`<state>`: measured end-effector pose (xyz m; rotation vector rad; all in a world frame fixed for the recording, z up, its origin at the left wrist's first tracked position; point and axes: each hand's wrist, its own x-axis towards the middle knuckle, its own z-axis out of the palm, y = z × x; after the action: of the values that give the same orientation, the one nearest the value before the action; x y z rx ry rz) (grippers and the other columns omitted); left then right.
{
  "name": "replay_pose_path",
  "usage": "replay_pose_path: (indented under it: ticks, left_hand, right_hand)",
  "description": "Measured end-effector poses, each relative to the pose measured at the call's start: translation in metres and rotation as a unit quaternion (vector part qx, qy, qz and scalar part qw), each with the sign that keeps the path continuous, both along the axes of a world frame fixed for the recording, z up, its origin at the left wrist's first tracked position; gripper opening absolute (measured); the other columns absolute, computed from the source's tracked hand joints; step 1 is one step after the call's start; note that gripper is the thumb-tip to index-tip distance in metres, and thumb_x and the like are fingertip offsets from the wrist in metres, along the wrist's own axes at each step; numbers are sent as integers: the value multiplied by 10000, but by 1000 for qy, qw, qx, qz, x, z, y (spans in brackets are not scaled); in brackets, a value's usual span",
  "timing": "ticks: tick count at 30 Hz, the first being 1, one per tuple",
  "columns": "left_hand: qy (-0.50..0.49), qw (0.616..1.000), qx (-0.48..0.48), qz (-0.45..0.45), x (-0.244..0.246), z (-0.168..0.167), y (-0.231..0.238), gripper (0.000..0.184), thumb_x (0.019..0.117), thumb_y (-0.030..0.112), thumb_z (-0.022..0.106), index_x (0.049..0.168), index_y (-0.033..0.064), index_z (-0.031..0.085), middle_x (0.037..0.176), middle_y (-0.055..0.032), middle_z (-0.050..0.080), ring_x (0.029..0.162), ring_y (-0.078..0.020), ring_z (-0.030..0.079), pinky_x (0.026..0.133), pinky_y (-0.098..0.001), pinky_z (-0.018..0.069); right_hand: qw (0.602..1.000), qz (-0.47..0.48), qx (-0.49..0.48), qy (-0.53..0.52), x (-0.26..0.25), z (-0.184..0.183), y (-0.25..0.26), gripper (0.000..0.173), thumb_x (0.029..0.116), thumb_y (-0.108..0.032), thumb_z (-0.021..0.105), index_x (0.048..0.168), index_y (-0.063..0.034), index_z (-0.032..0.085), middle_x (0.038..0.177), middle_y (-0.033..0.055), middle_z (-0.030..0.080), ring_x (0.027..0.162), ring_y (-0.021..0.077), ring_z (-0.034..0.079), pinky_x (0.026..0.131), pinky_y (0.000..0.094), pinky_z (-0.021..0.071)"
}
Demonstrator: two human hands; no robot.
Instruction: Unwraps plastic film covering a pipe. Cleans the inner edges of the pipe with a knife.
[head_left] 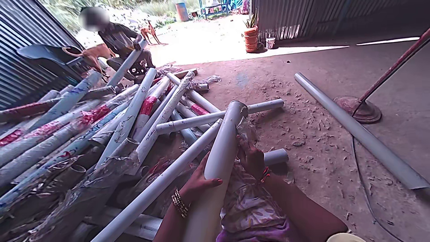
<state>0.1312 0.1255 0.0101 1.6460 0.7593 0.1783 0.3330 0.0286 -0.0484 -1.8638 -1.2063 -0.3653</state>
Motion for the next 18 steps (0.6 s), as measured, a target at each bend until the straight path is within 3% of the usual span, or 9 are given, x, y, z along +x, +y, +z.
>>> replay_pose_path:
  ticks: [4,5,7,9,11,12,15,17,18]
  left_hand:
    - [-4,1000,-17,2,0,0,1,1277,593,400,871,1617,85,176,1421,-106,555,1191,-107,630,971,-298,560]
    - [-4,1000,-20,2,0,0,1,1273,595,395,871,1615,85,177,1423,-107,553,1192,-108,629,973,-300,560]
    - [-3,1000,-20,5,-1,1,-3,1261,596,395,864,1613,71,191,1427,-113,551,1199,-111,624,980,-302,555]
    - [-2,1000,-21,3,-2,2,-5,1261,599,397,863,1613,62,193,1444,-124,538,1216,-120,614,996,-310,545]
    - [2,1000,-22,6,-2,2,-6,1252,605,389,864,1616,70,198,1449,-125,539,1225,-127,612,1004,-318,541]
    - [6,1000,-22,8,-2,2,-6,1246,610,388,865,1617,77,200,1446,-122,544,1220,-126,617,1001,-318,546]
    - [17,1000,-4,13,3,3,-8,1252,611,399,860,1622,78,195,1458,-136,531,1233,-139,607,1012,-330,535]
    - [31,999,14,16,7,4,-9,1270,614,411,865,1632,85,178,1465,-164,530,1249,-172,605,1033,-369,524]
    - [43,999,22,16,8,5,-10,1277,619,416,867,1639,97,168,1450,-176,545,1243,-193,614,1035,-395,524]
  right_hand:
    - [998,13,47,33,0,-10,7,386,933,-107,550,1261,-9,728,859,240,721,602,378,693,495,496,540]
    - [996,31,65,50,2,-12,6,378,946,-100,545,1263,12,719,881,234,728,644,355,709,547,480,566]
    - [980,105,122,117,11,-18,-1,363,992,-95,534,1271,95,669,935,194,745,759,194,713,741,331,594]
    - [943,171,193,211,18,-17,-11,453,1020,-110,513,1336,215,514,873,136,671,711,21,587,697,182,517]
    - [913,168,239,285,25,-8,-20,636,1052,-222,492,1449,228,282,875,31,615,687,-48,558,639,157,509]
    - [900,153,258,317,29,-1,-22,649,1060,-251,479,1455,206,241,874,-13,596,682,-47,561,629,164,516]
    - [875,96,271,391,43,27,-21,330,1056,-114,427,1284,124,438,861,-49,589,664,-48,545,611,133,477]
    - [868,63,222,439,49,44,-21,272,1051,-85,419,1253,88,474,849,-31,534,634,-32,490,573,140,417]
    - [876,48,191,441,51,49,-22,273,1048,-99,454,1253,79,486,850,-14,534,644,-19,508,584,152,439]
